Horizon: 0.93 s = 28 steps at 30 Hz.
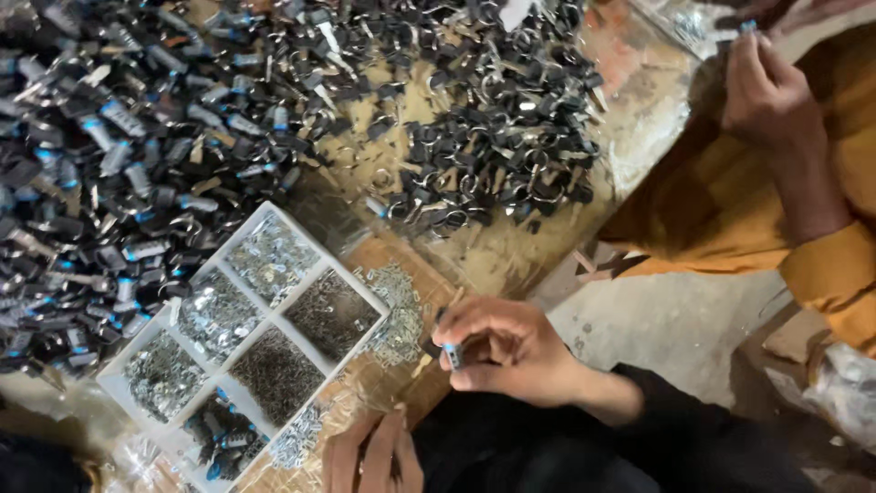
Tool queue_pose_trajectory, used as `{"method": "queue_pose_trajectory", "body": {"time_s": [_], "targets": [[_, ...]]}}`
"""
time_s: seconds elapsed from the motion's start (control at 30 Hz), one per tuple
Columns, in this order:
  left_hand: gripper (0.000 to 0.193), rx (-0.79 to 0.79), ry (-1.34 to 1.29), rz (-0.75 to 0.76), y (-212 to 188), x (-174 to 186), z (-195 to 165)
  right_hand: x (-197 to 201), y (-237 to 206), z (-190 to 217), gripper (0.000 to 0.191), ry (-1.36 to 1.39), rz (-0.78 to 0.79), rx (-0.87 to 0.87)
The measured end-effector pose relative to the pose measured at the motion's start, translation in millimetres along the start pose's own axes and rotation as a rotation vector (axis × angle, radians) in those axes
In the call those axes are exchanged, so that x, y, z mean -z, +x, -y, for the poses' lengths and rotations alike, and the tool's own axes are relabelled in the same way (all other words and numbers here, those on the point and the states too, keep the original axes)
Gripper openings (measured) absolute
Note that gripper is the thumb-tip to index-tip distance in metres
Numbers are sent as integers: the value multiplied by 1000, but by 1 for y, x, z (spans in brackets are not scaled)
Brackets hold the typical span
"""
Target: The person assembles keyed lock cylinders at a workbench. They hold a lock body in one hand, pick small metal pins and components from a compartment tray, insert them into the lock, and periodically test the assembly by turning a key in the cylinder. Finished lock cores accumulate in piles on the table.
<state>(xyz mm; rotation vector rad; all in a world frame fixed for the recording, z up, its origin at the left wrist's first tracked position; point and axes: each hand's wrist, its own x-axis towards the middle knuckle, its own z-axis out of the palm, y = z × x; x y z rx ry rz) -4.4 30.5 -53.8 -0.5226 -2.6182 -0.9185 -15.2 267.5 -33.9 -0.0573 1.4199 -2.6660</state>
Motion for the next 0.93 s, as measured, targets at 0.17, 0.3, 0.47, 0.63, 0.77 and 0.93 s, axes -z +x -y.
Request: {"method": "queue_pose_trajectory", "body": {"time_s": [0.17,0.3,0.47,0.63,0.77,0.93], "targets": [[21,45,-55,-25,-34,15,16,-18,-5,0,35,57,123,-80],[30,111,19,-50,-38,25,22,-39,-8,-17,35,74,204,-141],[26,21,65,-59,-37,15,19,-47,-13,-29,33,99,247,-157],[22,10,-12,-144,-35,4,40,-34,-17,-17,31,53,225,-186],[16,44,-14,-18,-38,2,43,-30,-19,-21,30,58,205,-186],[15,40,5,59,-27,8,32,-20,-6,-42,30,14,248,-141]]}}
